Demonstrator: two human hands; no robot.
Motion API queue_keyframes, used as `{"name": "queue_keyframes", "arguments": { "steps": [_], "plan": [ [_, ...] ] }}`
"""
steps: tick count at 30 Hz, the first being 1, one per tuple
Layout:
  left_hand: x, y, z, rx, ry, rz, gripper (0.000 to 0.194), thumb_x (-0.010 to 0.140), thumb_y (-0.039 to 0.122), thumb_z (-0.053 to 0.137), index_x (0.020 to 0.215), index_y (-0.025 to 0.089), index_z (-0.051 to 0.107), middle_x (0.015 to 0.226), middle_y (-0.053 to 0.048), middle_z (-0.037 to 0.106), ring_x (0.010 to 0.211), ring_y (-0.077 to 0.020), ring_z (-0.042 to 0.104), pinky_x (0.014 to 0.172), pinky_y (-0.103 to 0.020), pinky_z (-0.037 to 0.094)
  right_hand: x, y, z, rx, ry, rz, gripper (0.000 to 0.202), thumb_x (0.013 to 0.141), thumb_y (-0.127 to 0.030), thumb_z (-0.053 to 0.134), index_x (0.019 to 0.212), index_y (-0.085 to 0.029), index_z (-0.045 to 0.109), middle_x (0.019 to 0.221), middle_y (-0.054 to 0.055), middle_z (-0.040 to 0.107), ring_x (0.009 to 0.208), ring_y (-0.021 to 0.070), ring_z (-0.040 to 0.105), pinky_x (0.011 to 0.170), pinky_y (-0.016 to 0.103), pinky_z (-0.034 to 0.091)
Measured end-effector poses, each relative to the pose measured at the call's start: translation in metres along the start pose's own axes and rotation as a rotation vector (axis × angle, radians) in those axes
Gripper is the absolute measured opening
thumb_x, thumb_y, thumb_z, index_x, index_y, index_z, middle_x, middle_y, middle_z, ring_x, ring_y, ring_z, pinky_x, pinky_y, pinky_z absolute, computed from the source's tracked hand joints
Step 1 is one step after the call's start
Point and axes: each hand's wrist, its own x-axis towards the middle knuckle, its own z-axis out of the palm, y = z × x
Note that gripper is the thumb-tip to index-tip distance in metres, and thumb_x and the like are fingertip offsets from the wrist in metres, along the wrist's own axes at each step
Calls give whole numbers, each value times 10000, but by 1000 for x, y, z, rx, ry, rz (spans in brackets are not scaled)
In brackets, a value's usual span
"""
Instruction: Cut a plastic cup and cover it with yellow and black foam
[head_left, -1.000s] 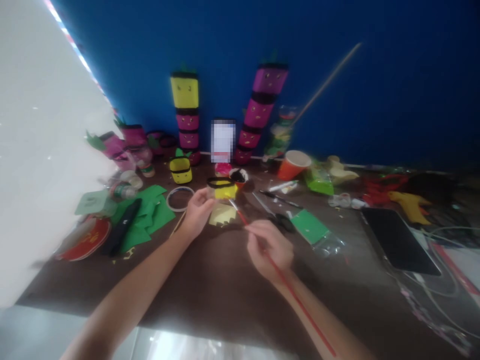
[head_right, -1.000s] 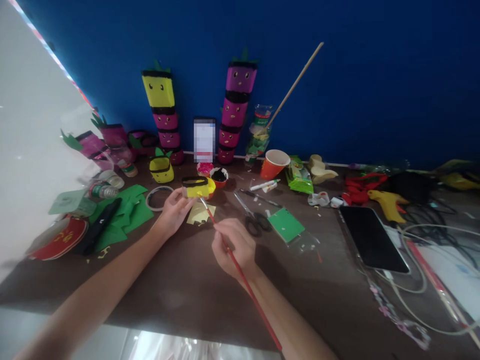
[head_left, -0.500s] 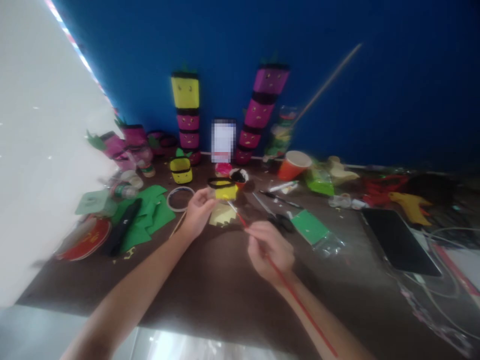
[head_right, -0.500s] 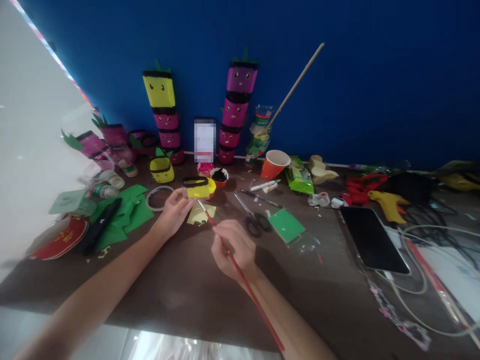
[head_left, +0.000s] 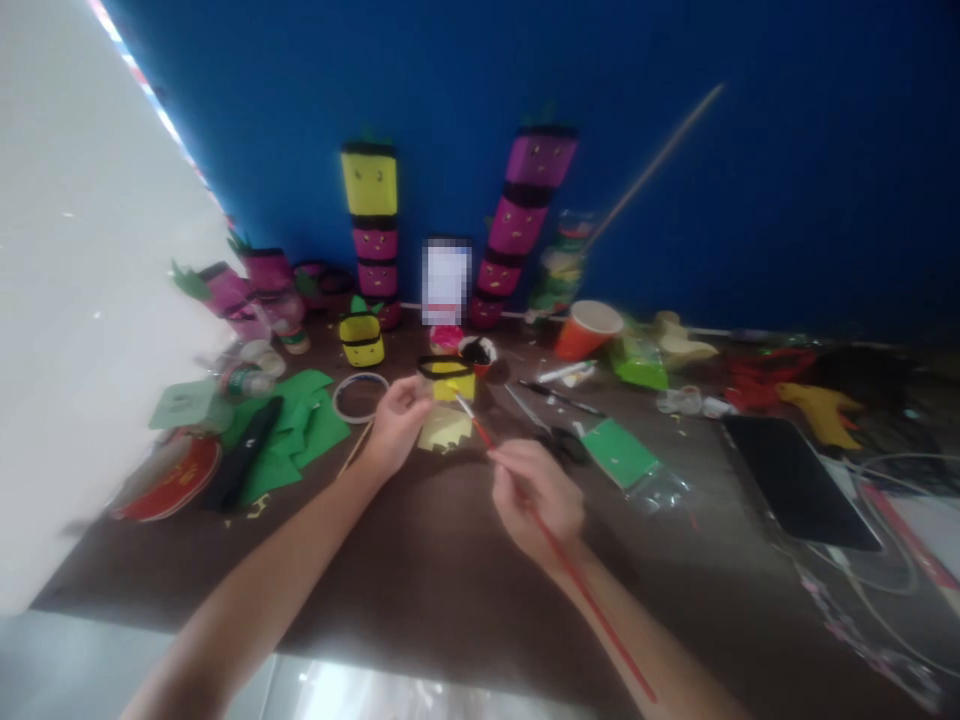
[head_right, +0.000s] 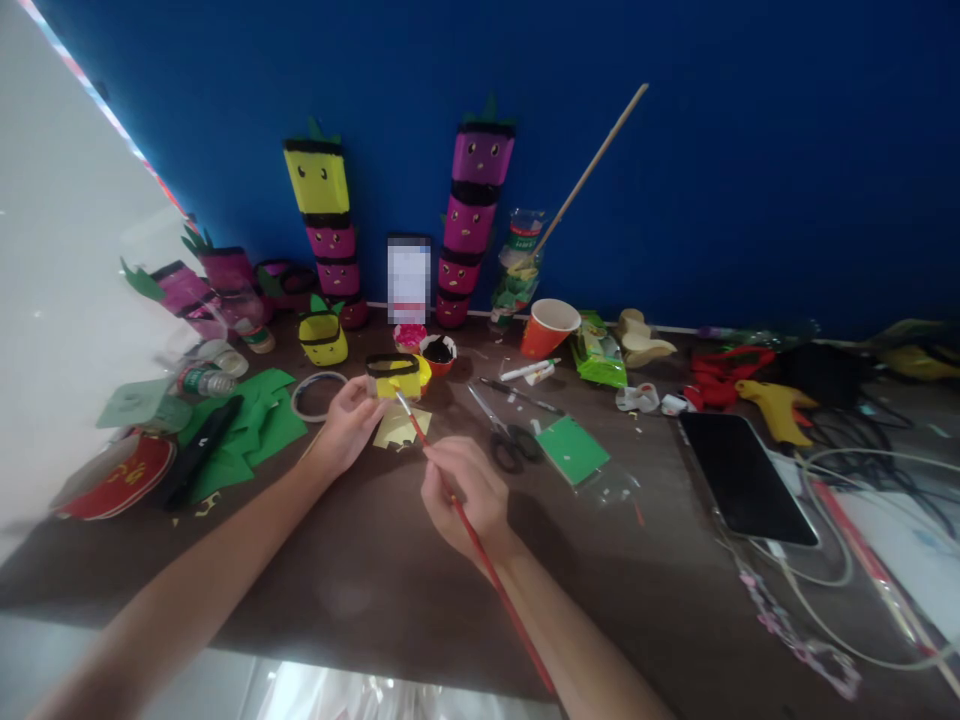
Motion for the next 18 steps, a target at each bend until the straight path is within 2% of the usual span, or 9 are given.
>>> {"name": "queue_keyframes", "arguments": {
  "steps": [12,18],
  "plan": [
    [0,1,2,-13,26,0,447,420,319,860,777,197,621,804,26,632,811,-110,589,890,-299,458,0,0,2,-15,-7,21,240,748,-19,554,927,-167,610,812,73,662,767,166,642,674,317,556],
    [2,-2,0,14,14,14,440,460,313,847,816,199,614,833,20,637,829,-125,603,902,-319,450,1,-1,-1,9,-34,-8,252,723,-4,549,910,-166,598,775,68,640,730,169,628,642,323,550]
  ]
}}
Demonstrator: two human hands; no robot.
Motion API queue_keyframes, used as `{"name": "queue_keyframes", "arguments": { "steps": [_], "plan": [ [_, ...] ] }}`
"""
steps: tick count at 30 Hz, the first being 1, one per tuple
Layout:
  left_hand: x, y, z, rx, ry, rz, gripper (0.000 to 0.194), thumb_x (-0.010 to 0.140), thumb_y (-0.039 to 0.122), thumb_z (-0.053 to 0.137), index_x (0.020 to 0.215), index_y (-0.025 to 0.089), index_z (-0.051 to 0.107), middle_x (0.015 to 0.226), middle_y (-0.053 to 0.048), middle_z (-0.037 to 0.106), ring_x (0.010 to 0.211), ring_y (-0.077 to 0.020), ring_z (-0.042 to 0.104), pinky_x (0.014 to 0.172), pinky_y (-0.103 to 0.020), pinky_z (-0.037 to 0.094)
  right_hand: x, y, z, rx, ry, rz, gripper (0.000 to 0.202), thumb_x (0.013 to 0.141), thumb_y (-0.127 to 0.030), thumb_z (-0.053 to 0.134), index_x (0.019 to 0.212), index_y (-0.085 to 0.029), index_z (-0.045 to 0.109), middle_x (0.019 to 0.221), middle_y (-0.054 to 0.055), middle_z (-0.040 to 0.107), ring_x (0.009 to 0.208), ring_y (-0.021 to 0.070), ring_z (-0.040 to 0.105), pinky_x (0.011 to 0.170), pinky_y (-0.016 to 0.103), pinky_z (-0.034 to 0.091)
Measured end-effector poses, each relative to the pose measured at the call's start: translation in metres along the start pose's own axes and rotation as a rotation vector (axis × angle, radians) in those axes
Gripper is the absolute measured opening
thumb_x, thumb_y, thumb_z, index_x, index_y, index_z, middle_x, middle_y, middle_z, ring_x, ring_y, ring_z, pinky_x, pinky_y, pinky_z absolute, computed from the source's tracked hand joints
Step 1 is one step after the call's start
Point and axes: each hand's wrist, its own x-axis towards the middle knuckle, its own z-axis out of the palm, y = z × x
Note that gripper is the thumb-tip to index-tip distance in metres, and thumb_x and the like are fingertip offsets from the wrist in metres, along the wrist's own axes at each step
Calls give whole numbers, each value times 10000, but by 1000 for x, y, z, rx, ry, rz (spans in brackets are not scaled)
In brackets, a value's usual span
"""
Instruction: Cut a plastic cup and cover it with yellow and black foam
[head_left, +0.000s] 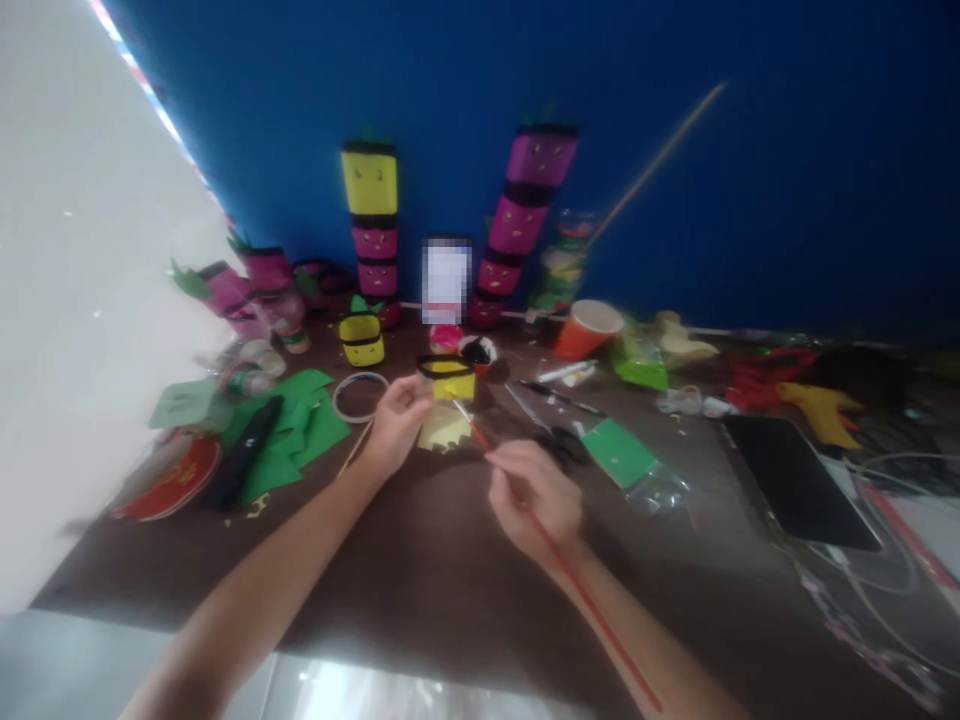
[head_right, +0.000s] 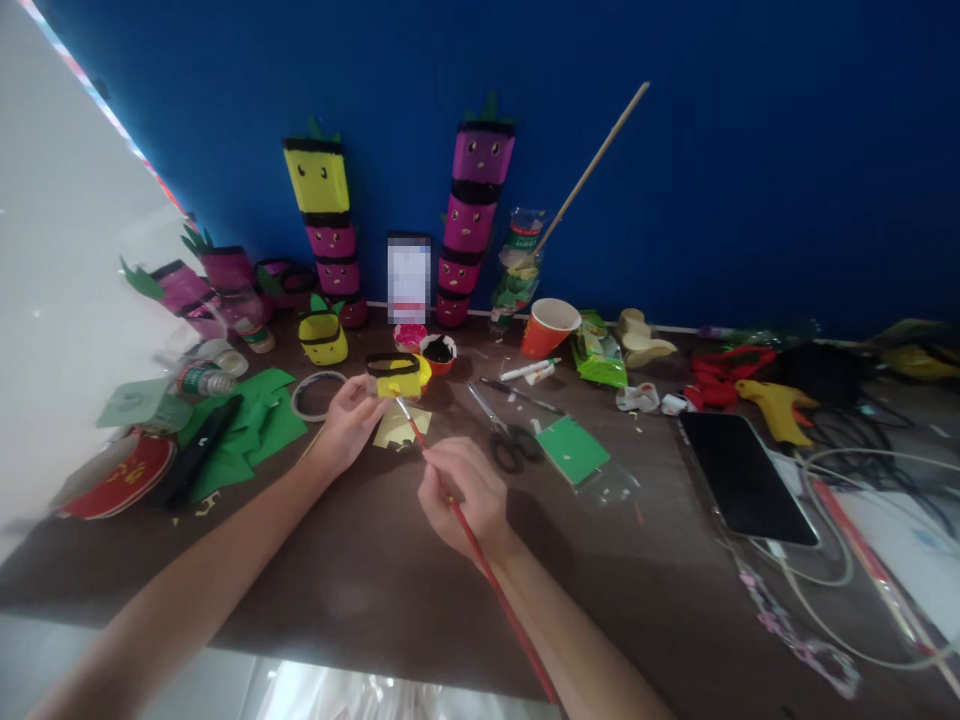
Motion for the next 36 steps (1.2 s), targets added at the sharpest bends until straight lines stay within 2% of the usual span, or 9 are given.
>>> {"name": "queue_keyframes", "arguments": {
  "steps": [8,13,23,36],
  "plan": [
    [-1,1,-1,14,-29,7,430,498,319,833,847,194,614,866,-1,649,863,-151,618,897,-338,458,-1,0,0,20,4,-32,299,715,14,538,952,-162,585,799,73,632,765,174,622,662,338,547],
    [-1,1,0,15,-7,1,420,493,310,833,834,194,616,846,6,648,842,-137,615,886,-324,461,-1,-1,-1,36,-21,-34,272,698,18,543,901,-159,581,775,71,625,738,172,615,645,334,545],
    [-2,2,1,36,-18,17,394,514,296,817,833,195,610,866,0,650,877,-149,615,896,-323,450,-3,-2,1,13,-32,-2,231,744,-29,539,919,-169,596,778,74,644,732,177,631,641,339,560],
    [0,-4,-2,38,-18,45,419,507,271,823,855,193,604,853,9,635,815,-115,600,805,-262,456,-2,-4,1,31,-17,-36,240,723,-14,541,903,-161,599,775,75,638,730,177,630,650,334,552]
  ]
}}
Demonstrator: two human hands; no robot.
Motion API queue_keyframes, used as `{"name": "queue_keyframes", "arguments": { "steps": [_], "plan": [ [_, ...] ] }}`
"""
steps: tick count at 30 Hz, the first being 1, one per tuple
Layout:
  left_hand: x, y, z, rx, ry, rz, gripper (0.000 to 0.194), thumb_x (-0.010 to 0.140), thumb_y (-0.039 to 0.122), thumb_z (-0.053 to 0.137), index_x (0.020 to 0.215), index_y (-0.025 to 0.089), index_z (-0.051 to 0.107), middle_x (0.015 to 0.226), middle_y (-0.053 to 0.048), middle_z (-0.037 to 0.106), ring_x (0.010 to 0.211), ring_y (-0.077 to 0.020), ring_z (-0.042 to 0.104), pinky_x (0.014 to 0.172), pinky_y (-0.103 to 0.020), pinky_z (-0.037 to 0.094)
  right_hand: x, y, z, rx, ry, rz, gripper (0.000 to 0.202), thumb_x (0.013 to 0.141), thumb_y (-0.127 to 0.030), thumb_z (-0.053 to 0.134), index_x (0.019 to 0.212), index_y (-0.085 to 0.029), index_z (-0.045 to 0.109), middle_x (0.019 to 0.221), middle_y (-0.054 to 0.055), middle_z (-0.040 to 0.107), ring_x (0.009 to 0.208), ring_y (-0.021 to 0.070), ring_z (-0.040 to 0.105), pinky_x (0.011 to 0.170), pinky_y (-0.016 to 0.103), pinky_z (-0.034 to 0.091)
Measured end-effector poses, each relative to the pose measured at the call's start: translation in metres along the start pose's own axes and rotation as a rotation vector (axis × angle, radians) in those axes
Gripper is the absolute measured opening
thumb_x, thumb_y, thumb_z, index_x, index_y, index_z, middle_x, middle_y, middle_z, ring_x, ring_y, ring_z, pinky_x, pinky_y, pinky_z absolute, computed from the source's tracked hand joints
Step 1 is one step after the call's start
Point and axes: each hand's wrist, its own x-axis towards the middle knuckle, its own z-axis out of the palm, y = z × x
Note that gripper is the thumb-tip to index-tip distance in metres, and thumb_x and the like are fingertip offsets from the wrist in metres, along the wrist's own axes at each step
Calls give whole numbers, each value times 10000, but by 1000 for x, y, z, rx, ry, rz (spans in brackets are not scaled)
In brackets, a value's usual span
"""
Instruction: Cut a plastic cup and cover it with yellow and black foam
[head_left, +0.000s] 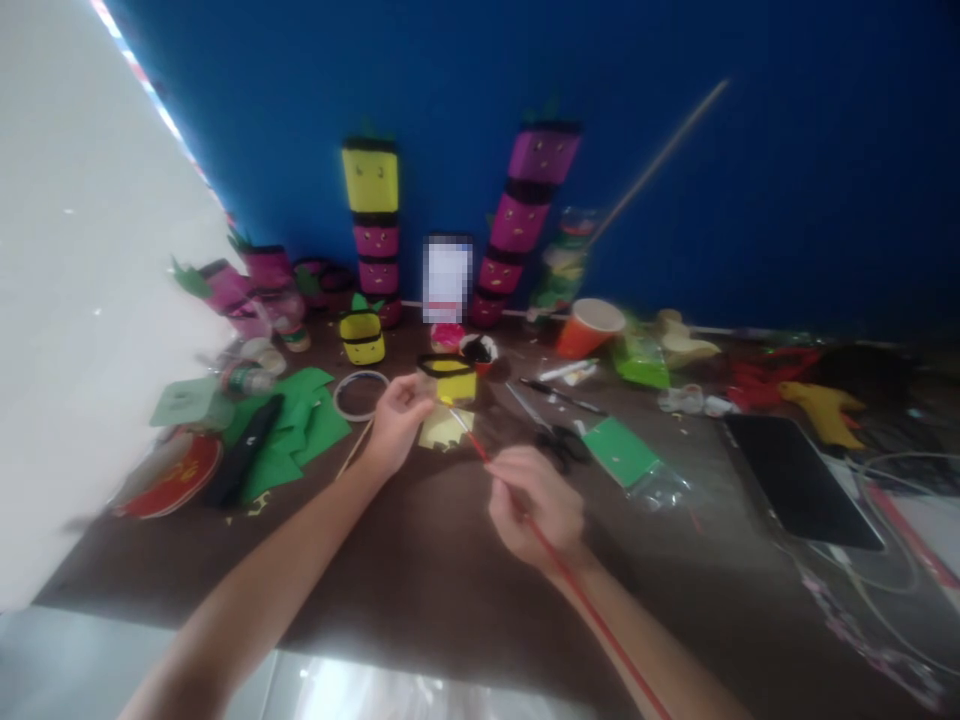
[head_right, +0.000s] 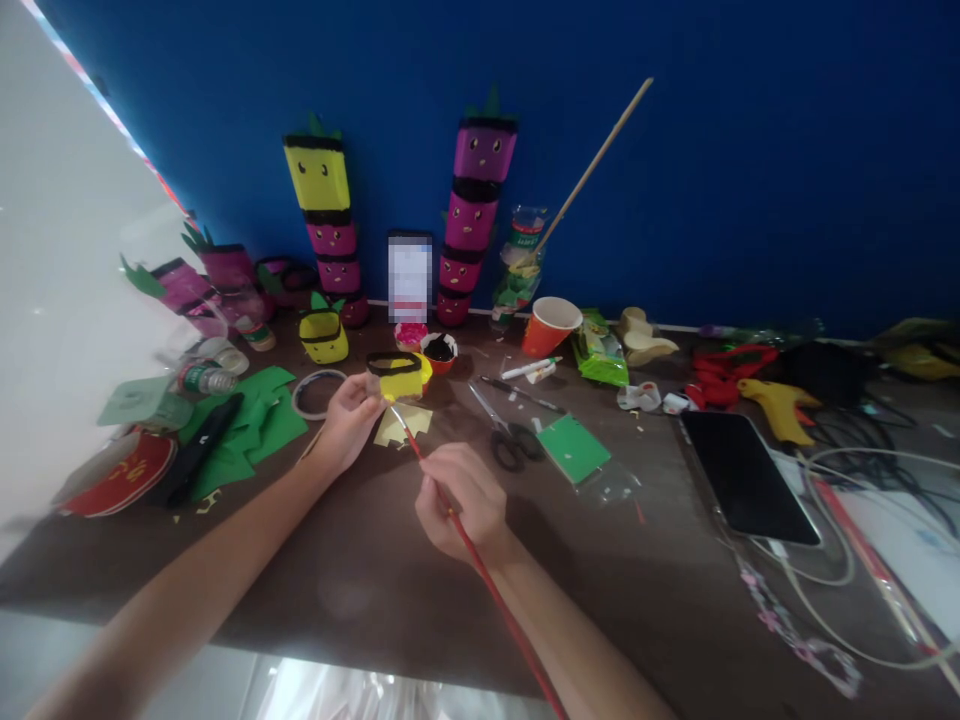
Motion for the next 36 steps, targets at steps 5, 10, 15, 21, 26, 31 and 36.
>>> {"name": "queue_keyframes", "arguments": {
  "steps": [5,10,15,21,26,31,36],
  "plan": [
    [0,0,0,-2,-16,16,407,512,251,822,852,192,607,849,2,635,825,-126,608,808,-274,460,0,1,1,22,-8,-5,292,697,19,546,925,-159,591,777,75,634,726,171,618,641,328,550],
    [0,-1,-1,6,-17,28,382,526,228,812,849,196,610,848,1,643,826,-127,614,799,-270,464,-2,1,1,14,-2,-16,283,703,9,545,927,-160,586,783,77,630,739,179,622,650,343,554],
    [0,-3,-1,22,-19,48,366,531,225,813,833,200,608,850,6,644,833,-122,615,791,-258,461,-2,0,1,13,-10,-7,289,706,13,545,934,-161,585,786,78,632,741,178,620,644,341,555],
    [-1,-3,-2,7,-44,47,386,535,234,815,857,200,606,870,-2,645,856,-130,615,808,-268,465,1,-1,0,-28,23,-9,299,724,12,538,963,-161,585,796,78,637,752,179,627,650,346,553],
    [-2,-3,-3,29,-57,63,387,533,235,817,853,202,602,874,0,645,869,-134,615,811,-268,460,1,0,1,-32,36,5,298,722,10,548,961,-162,594,795,75,646,748,179,632,648,338,548],
    [-1,-4,-3,30,-55,66,386,534,231,816,852,201,600,854,4,641,865,-133,616,800,-263,462,-1,0,2,-30,24,37,261,737,-15,538,938,-169,604,784,73,646,741,179,632,652,338,548],
    [-1,-3,-2,45,-35,72,365,548,203,798,859,196,609,869,0,645,845,-123,614,797,-257,470,0,-1,0,0,-10,-4,256,709,0,538,896,-166,591,760,71,628,716,176,617,627,338,549]
  ]
}}
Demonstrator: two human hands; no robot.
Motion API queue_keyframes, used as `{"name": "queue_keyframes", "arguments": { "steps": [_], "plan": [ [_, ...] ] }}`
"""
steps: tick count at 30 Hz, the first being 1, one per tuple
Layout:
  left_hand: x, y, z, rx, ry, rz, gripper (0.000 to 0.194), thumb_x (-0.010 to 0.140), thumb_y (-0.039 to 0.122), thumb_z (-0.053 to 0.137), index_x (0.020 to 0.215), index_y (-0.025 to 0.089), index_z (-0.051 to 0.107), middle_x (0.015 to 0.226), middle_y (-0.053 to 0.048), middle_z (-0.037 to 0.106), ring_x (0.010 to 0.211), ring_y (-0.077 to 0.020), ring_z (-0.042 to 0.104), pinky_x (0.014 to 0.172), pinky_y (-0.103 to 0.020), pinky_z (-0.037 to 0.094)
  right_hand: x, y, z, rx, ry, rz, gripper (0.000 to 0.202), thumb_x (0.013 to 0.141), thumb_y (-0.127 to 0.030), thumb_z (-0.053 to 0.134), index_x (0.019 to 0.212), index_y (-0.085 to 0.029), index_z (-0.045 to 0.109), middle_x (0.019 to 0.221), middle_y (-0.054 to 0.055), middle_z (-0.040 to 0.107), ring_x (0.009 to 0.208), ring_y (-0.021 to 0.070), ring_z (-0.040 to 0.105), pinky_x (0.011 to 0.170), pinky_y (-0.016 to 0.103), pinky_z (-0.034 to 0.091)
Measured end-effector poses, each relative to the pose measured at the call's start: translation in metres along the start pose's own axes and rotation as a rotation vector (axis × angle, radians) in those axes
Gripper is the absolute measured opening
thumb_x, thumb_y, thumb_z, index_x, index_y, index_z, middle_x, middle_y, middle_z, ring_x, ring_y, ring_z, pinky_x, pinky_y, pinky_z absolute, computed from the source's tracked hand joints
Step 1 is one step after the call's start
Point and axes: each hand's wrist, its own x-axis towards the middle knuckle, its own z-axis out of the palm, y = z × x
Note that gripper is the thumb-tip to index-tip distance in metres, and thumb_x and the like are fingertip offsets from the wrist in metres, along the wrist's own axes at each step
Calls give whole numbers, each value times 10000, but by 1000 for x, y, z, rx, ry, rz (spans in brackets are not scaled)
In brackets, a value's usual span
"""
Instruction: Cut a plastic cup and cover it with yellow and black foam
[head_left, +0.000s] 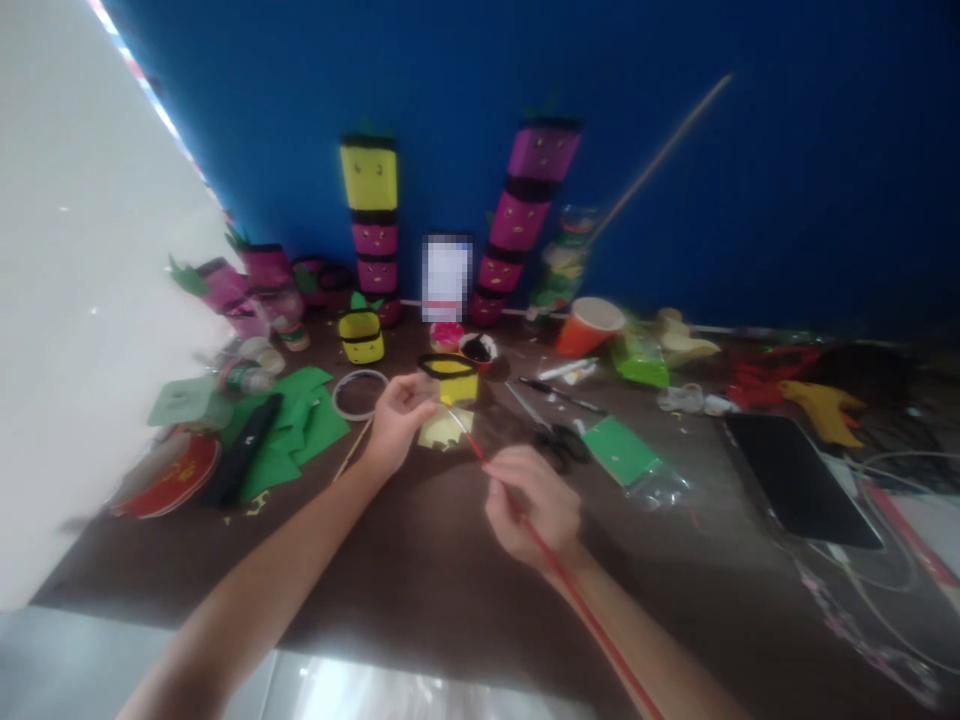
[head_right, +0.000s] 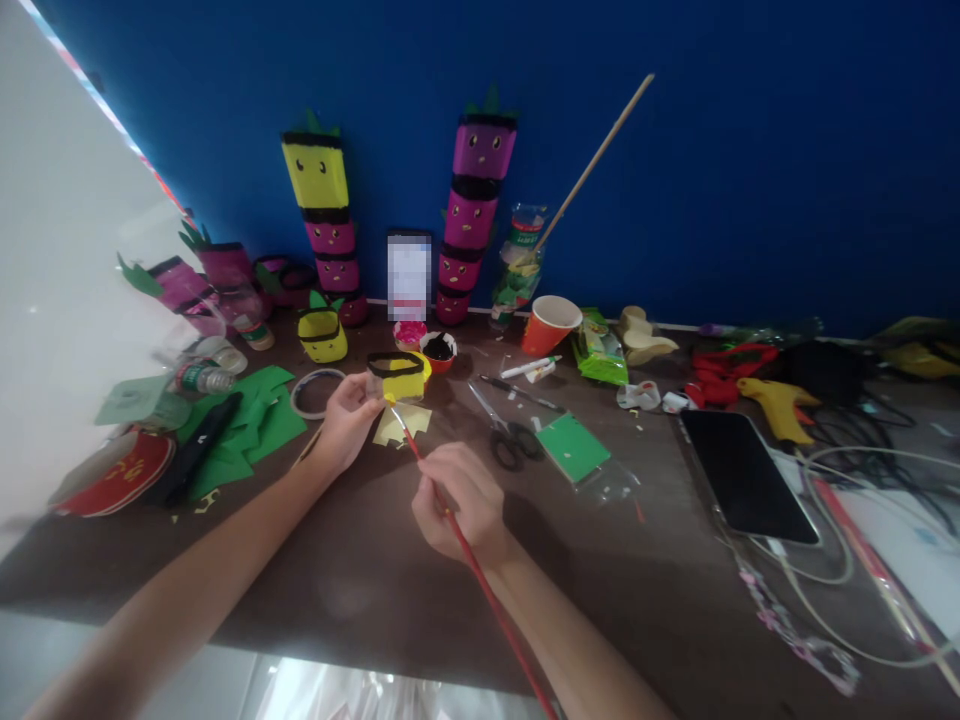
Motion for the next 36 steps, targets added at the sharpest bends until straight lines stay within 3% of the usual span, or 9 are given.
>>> {"name": "queue_keyframes", "arguments": {
  "steps": [20,36],
  "plan": [
    [0,2,1,-30,28,-34,369,532,227,806,842,197,609,855,4,638,820,-117,608,785,-253,471,-1,1,-1,24,6,7,278,706,5,531,924,-161,581,778,77,621,742,187,618,641,351,551],
    [1,5,2,-9,49,-54,432,498,351,821,833,187,602,853,-7,643,845,-147,611,861,-315,458,-3,5,-3,11,37,9,291,693,15,533,918,-162,583,781,72,613,744,183,608,642,350,539]
  ]
}}
